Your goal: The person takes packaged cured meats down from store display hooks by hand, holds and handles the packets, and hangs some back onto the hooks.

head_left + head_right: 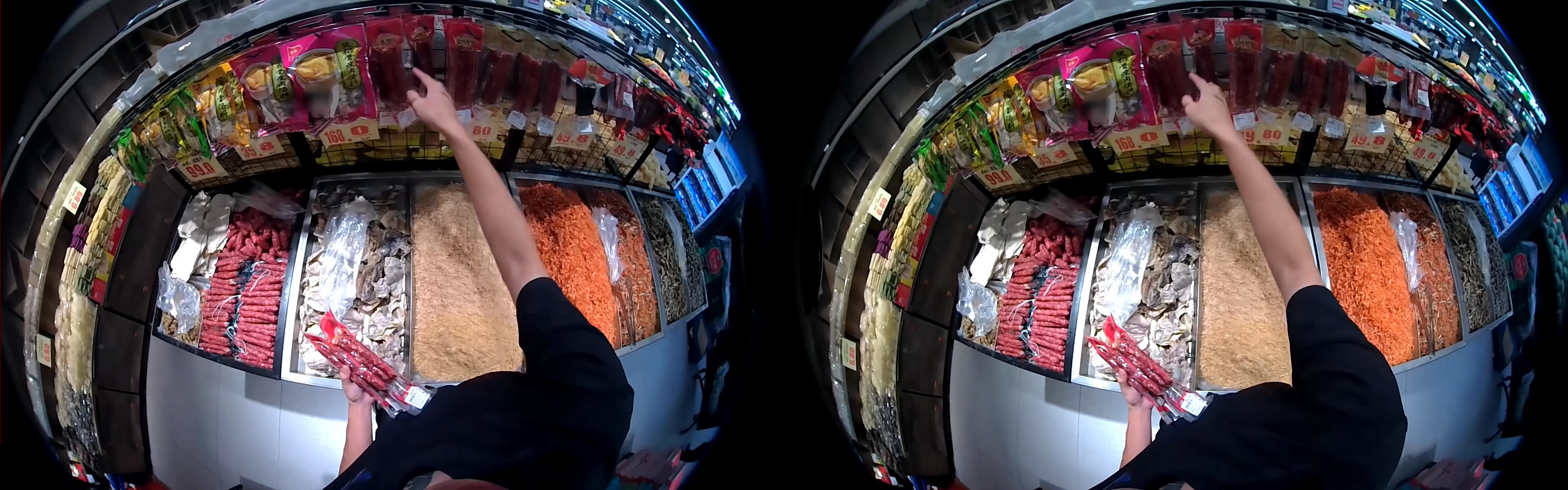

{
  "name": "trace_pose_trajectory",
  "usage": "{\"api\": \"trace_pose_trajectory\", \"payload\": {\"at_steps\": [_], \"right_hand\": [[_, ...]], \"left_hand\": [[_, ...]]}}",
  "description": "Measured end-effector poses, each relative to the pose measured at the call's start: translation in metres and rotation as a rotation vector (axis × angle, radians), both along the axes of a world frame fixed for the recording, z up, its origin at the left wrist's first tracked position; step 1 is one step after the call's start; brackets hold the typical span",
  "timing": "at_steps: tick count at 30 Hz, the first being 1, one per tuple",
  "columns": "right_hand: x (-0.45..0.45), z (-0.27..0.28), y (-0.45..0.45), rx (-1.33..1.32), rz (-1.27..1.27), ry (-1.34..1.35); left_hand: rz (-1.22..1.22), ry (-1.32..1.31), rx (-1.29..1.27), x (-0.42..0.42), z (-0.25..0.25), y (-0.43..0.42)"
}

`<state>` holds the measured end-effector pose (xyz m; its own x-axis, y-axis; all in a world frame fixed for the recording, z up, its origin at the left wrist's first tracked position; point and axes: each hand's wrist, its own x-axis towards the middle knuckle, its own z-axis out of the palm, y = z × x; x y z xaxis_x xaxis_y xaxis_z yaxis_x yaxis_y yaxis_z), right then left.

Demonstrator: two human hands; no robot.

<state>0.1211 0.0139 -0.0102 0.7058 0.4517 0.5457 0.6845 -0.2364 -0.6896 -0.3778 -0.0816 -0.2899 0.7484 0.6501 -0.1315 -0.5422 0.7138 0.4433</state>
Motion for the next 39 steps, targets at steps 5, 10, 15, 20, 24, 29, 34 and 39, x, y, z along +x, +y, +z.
{"api": "trace_pose_trajectory", "payload": {"at_steps": [5,10,15,20,24,29,34,39], "right_hand": [[-0.153,-0.084,-0.099,-0.119,0.574,0.397],[-0.276,-0.164,-0.167,-0.310,0.873,0.382],[-0.330,-0.197,-0.207,-0.326,0.577,0.244],[-0.309,-0.207,-0.215,-0.460,0.630,0.485],[-0.297,-0.215,-0.213,-0.408,0.662,0.451],[-0.296,-0.213,-0.207,-0.496,0.693,0.499],[-0.290,-0.215,-0.199,-0.511,0.736,0.552],[-0.286,-0.213,-0.196,-0.551,0.748,0.649]], "left_hand": [[-0.064,0.095,-0.027,0.012,-0.029,0.014],[-0.091,0.280,0.118,0.039,-0.028,0.019],[-0.234,0.335,0.139,0.058,-0.016,0.009],[-0.189,0.300,0.178,0.069,-0.025,-0.006],[-0.160,0.269,0.108,0.066,-0.035,-0.010],[-0.176,0.220,0.096,0.056,-0.039,-0.012],[-0.141,0.126,0.103,0.045,-0.054,-0.007],[-0.125,0.032,0.124,0.046,-0.028,-0.009]]}}
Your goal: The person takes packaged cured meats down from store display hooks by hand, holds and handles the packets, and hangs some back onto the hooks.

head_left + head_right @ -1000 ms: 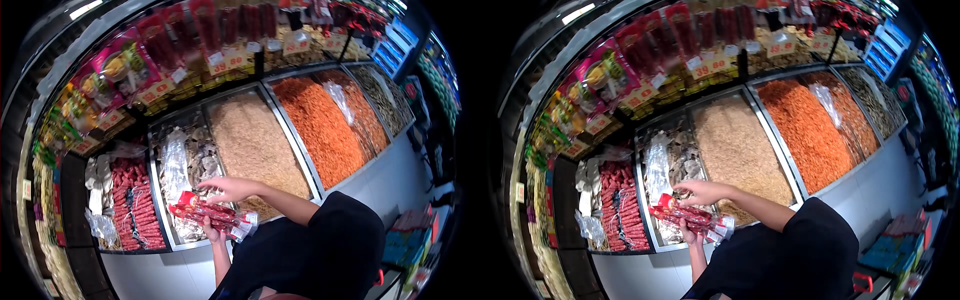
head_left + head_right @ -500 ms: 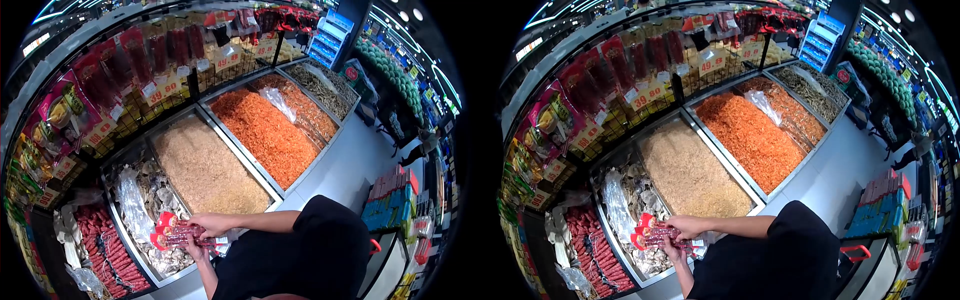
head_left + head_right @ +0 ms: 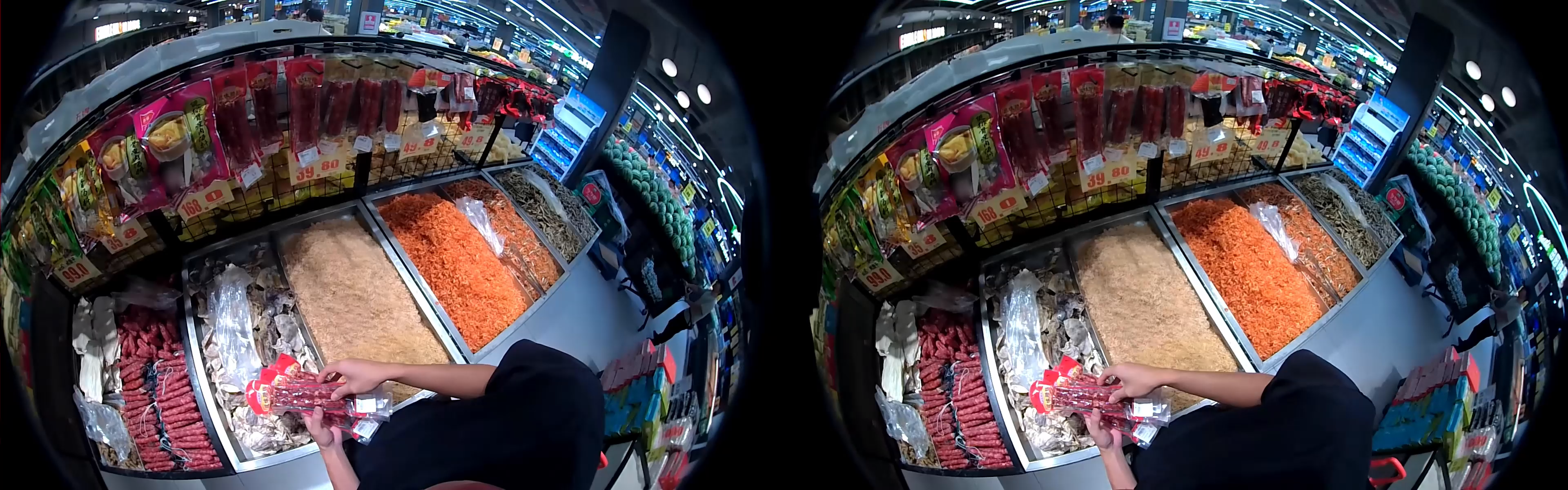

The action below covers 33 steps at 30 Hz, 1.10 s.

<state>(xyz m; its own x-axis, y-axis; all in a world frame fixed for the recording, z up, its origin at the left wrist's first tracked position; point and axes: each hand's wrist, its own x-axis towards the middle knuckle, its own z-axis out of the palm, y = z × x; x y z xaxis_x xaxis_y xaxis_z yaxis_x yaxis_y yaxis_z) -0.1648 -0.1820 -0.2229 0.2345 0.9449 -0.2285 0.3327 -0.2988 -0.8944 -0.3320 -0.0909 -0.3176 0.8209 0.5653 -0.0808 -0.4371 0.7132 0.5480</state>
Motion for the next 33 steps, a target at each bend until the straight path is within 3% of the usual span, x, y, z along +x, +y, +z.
{"api": "trace_pose_trajectory", "payload": {"at_steps": [3,9,14,21,23,26,33], "right_hand": [[-0.005,-0.009,0.001,0.151,-0.012,-0.031],[-0.010,0.004,-0.002,0.064,-0.009,0.178],[-0.006,0.015,-0.009,-0.011,-0.062,0.428],[0.004,0.004,-0.018,-0.034,-0.095,0.392],[0.006,-0.001,-0.023,0.020,-0.089,0.434],[0.010,-0.009,-0.031,0.095,-0.160,0.705],[0.022,0.021,-0.041,0.061,-0.201,0.779]], "left_hand": [[0.019,-0.001,0.006,-0.003,-0.002,-0.001],[0.028,0.112,0.083,-0.010,-0.026,0.002],[0.007,0.119,0.114,-0.007,-0.002,-0.001],[-0.054,0.099,0.054,-0.002,0.033,-0.004],[-0.074,0.111,0.049,-0.001,0.026,0.000],[-0.161,0.134,0.123,0.003,0.021,0.003],[-0.134,0.184,0.093,0.019,0.033,-0.002]]}}
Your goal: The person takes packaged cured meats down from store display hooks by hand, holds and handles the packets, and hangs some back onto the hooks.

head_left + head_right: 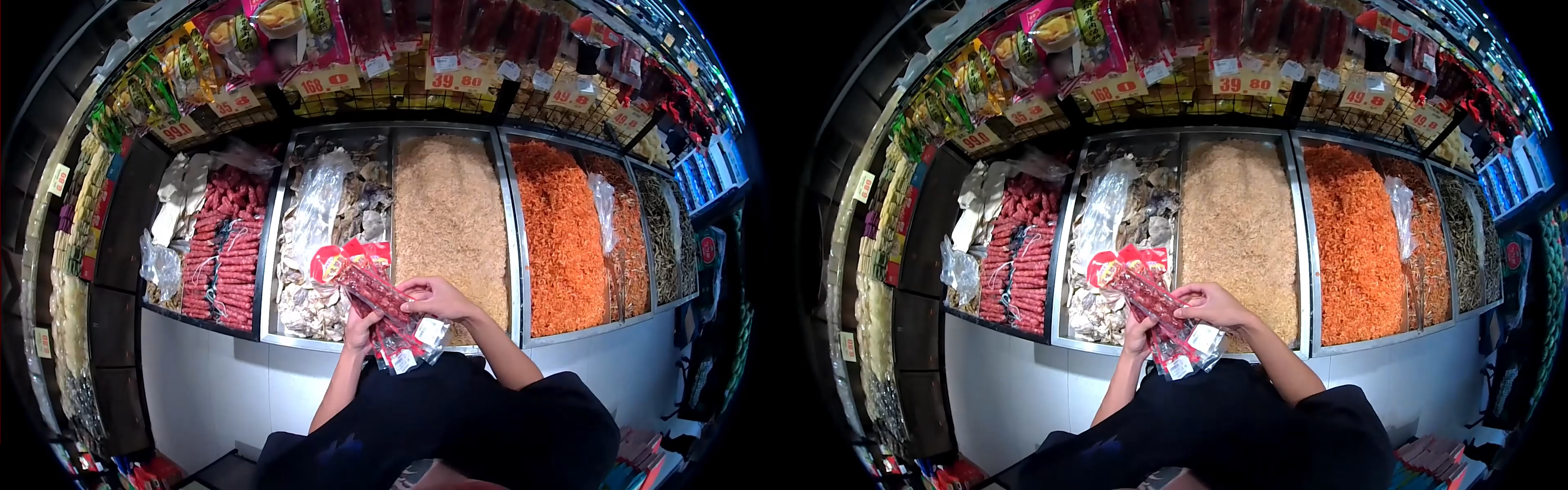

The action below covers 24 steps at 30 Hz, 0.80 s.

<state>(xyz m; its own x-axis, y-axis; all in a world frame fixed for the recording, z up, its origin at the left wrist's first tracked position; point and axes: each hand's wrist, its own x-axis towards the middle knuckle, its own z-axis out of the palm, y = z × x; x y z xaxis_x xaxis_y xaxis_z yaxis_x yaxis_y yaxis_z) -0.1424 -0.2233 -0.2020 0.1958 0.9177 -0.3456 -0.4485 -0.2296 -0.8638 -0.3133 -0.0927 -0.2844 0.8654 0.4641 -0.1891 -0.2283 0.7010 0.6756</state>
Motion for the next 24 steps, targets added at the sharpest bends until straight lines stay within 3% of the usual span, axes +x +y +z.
{"api": "trace_pose_trajectory", "payload": {"at_steps": [4,8,13,17,20,22,24], "right_hand": [[0.005,-0.011,-0.006,0.061,-0.012,0.004],[0.000,-0.014,-0.013,0.061,-0.026,-0.166],[0.000,-0.007,-0.016,0.053,-0.080,-0.272],[0.022,-0.012,-0.026,0.093,-0.220,-0.161],[0.050,-0.022,-0.030,0.125,-0.225,-0.142],[0.059,0.005,-0.025,0.246,-0.352,0.073],[0.071,0.036,-0.011,0.427,-0.318,0.101]], "left_hand": [[0.011,0.054,-0.028,-0.001,-0.017,-0.003],[0.025,0.060,-0.008,-0.001,-0.018,-0.005],[0.073,0.041,-0.073,0.006,0.009,-0.012],[0.126,0.033,-0.044,0.009,0.026,-0.013],[0.122,0.071,-0.057,-0.003,0.003,-0.005],[0.122,0.086,-0.049,-0.010,-0.007,-0.002],[0.168,0.055,-0.039,-0.015,-0.009,-0.002]]}}
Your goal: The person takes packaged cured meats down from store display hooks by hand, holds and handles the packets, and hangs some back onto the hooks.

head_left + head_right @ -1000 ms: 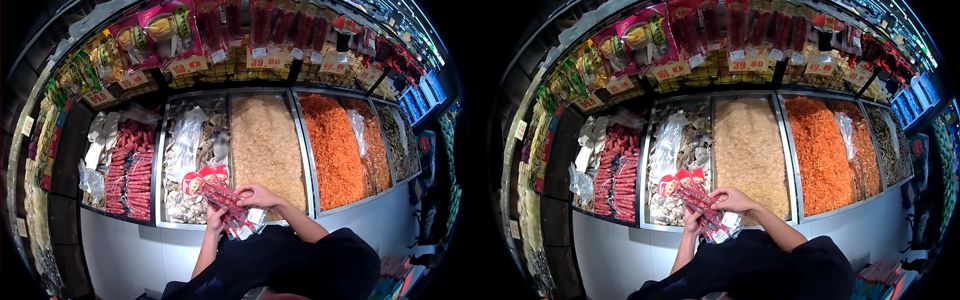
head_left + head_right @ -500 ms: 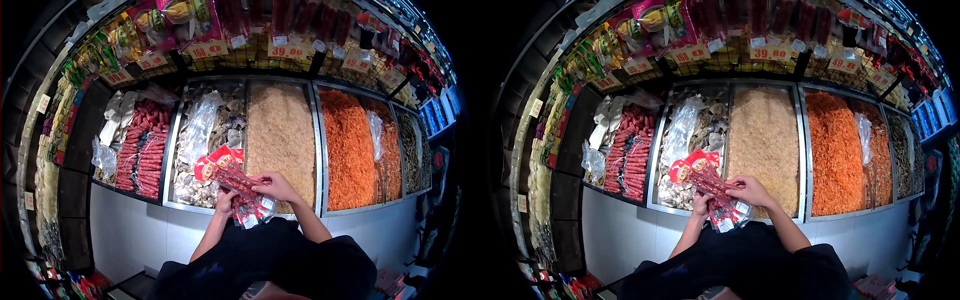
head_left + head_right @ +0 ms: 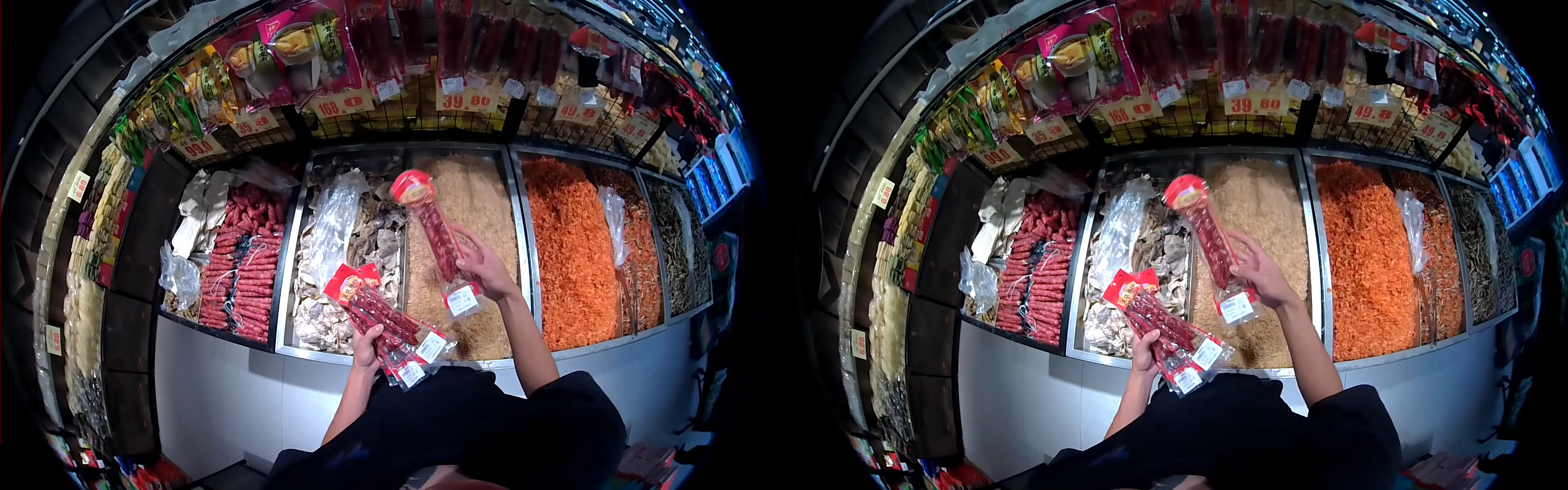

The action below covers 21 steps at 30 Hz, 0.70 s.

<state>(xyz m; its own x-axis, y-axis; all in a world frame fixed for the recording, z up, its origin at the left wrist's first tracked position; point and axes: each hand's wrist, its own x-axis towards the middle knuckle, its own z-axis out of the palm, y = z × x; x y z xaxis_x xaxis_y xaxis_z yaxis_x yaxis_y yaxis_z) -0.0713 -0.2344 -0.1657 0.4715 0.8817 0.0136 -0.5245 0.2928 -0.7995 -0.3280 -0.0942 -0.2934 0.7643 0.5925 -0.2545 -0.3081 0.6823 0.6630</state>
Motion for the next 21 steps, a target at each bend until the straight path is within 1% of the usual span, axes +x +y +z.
{"api": "trace_pose_trajectory", "payload": {"at_steps": [1,3,5,6,7,8,11,12,13,14,16,18,19,20,21], "right_hand": [[0.011,0.000,0.007,0.007,-0.007,0.043],[0.035,0.011,0.026,0.104,-0.082,0.025],[0.056,0.046,0.038,0.113,-0.093,-0.227],[0.064,0.060,0.046,0.090,-0.145,-0.243],[0.073,0.076,0.050,0.090,-0.132,-0.350],[0.075,0.090,0.062,0.183,-0.141,-0.305],[0.091,0.118,0.087,0.185,-0.141,-0.326],[0.094,0.125,0.097,0.122,-0.173,-0.404],[0.097,0.132,0.107,0.060,-0.204,-0.483],[0.097,0.141,0.116,0.062,-0.206,-0.483],[0.099,0.158,0.132,0.155,-0.360,-0.738],[0.135,0.161,0.158,0.200,-0.596,-1.075],[0.138,0.172,0.164,0.159,-0.726,-1.198],[0.139,0.179,0.166,0.210,-0.632,-1.046],[0.134,0.196,0.167,0.244,-0.635,-1.106]], "left_hand": [[0.003,0.006,-0.018,-0.003,0.000,0.000],[0.001,-0.011,-0.029,-0.008,-0.001,0.001],[0.006,-0.016,-0.041,-0.014,0.003,0.001],[0.000,-0.014,-0.039,-0.016,0.007,0.000],[0.022,-0.020,-0.018,-0.017,0.012,0.000],[0.045,-0.025,0.003,-0.018,0.017,0.000],[0.015,-0.051,-0.025,-0.019,0.037,-0.001],[0.005,-0.070,-0.044,-0.019,0.040,-0.001],[0.005,-0.066,-0.048,-0.020,0.034,0.002],[0.004,-0.067,-0.046,-0.021,0.029,0.003],[0.025,-0.054,-0.040,-0.022,0.024,0.005],[0.012,-0.057,-0.032,-0.025,0.014,0.008],[-0.003,-0.062,-0.026,-0.025,0.016,0.009],[-0.004,-0.063,-0.025,-0.025,0.018,0.008],[0.008,-0.075,-0.043,-0.022,0.031,0.005]]}}
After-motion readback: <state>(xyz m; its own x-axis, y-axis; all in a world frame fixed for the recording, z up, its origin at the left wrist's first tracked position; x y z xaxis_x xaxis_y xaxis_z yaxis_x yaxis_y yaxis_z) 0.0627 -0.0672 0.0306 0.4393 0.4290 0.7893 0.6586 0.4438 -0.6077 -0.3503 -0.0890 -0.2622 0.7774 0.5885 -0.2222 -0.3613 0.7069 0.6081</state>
